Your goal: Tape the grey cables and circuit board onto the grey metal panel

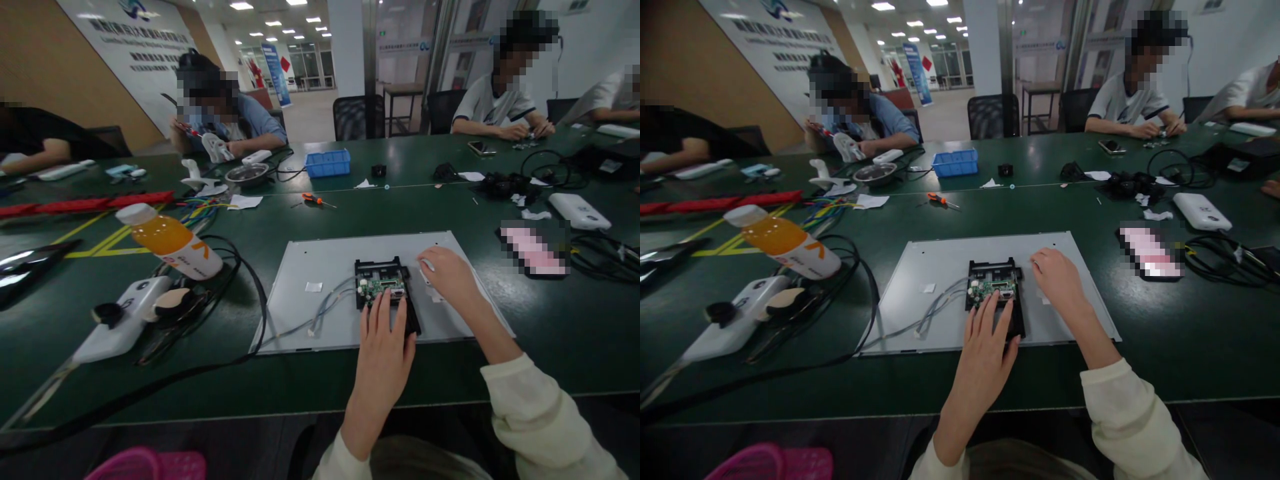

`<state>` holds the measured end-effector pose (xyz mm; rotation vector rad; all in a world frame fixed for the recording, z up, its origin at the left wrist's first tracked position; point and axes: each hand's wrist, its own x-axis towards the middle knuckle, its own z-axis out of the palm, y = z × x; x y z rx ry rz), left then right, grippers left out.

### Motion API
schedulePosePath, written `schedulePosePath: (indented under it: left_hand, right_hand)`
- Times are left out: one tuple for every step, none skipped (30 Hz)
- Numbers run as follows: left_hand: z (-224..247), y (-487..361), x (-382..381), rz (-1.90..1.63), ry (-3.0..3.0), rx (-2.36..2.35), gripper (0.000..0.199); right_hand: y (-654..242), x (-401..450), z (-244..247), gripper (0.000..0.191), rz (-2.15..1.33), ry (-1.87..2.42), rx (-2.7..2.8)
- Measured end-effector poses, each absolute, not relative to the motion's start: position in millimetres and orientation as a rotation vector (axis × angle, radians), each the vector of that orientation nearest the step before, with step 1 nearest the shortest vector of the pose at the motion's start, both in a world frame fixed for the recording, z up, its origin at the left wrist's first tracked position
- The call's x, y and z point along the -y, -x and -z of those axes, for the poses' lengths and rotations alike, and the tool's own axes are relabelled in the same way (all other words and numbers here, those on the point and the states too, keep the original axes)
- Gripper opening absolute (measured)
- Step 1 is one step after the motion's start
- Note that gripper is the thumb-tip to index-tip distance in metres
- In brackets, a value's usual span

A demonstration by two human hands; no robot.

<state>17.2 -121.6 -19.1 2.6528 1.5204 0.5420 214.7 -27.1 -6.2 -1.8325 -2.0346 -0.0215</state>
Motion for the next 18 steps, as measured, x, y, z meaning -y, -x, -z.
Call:
schedulePosePath:
  left_hand:
    - [19, -17, 121, -0.535, -2.65, -1.523, 0.056]
    - [19, -17, 121, -0.527, -2.649, -1.524, 0.056]
    - [19, -16, 121, -0.519, -2.647, -1.524, 0.057]
    - [19, -16, 121, -0.512, -2.645, -1.524, 0.057]
    - [18, -16, 121, -0.507, -2.643, -1.521, 0.057]
    - [18, -15, 121, -0.505, -2.641, -1.517, 0.058]
    - [17, -15, 121, -0.502, -2.639, -1.512, 0.058]
    - [17, -15, 121, -0.498, -2.636, -1.508, 0.059]
    - [17, -15, 121, -0.494, -2.631, -1.508, 0.059]
    - [16, -15, 121, -0.492, -2.627, -1.511, 0.06]
    - [16, -15, 121, -0.49, -2.622, -1.516, 0.06]
    - [16, -15, 121, -0.488, -2.618, -1.52, 0.061]
    - [16, -15, 121, -0.486, -2.616, -1.523, 0.061]
    - [16, -15, 121, -0.484, -2.616, -1.525, 0.061]
    - [16, -15, 121, -0.479, -2.617, -1.525, 0.061]
    - [16, -15, 121, -0.472, -2.619, -1.524, 0.061]
    - [16, -15, 121, -0.469, -2.623, -1.525, 0.062]
    - [17, -15, 121, -0.468, -2.629, -1.526, 0.062]
  right_hand:
    - [-214, 28, 4, 0.026, 0.023, 1.827, 2.034]
    - [-213, 30, 2, 0.026, 0.025, 1.823, 2.033]
    - [-212, 31, 0, 0.026, 0.029, 1.819, 2.034]
    - [-211, 32, -2, 0.026, 0.034, 1.814, 2.038]
    - [-210, 33, -4, 0.026, 0.04, 1.805, 2.044]
    - [-209, 35, -5, 0.026, 0.047, 1.796, 2.051]
    - [-208, 36, -6, 0.026, 0.053, 1.785, 2.058]
    - [-207, 37, -7, 0.027, 0.056, 1.776, 2.065]
    - [-206, 38, -8, 0.027, 0.056, 1.771, 2.072]
    - [-205, 38, -8, 0.026, 0.051, 1.769, 2.08]
    - [-204, 39, -9, 0.026, 0.043, 1.769, 2.088]
    - [-203, 39, -9, 0.026, 0.034, 1.771, 2.092]
    - [-203, 39, -9, 0.026, 0.024, 1.774, 2.092]
    - [-203, 39, -8, 0.026, 0.017, 1.777, 2.088]
    - [-203, 39, -8, 0.026, 0.013, 1.778, 2.083]
    - [-203, 39, -8, 0.026, 0.012, 1.775, 2.08]
    - [-204, 39, -7, 0.027, 0.015, 1.77, 2.08]
    - [-204, 39, -6, 0.027, 0.022, 1.762, 2.081]
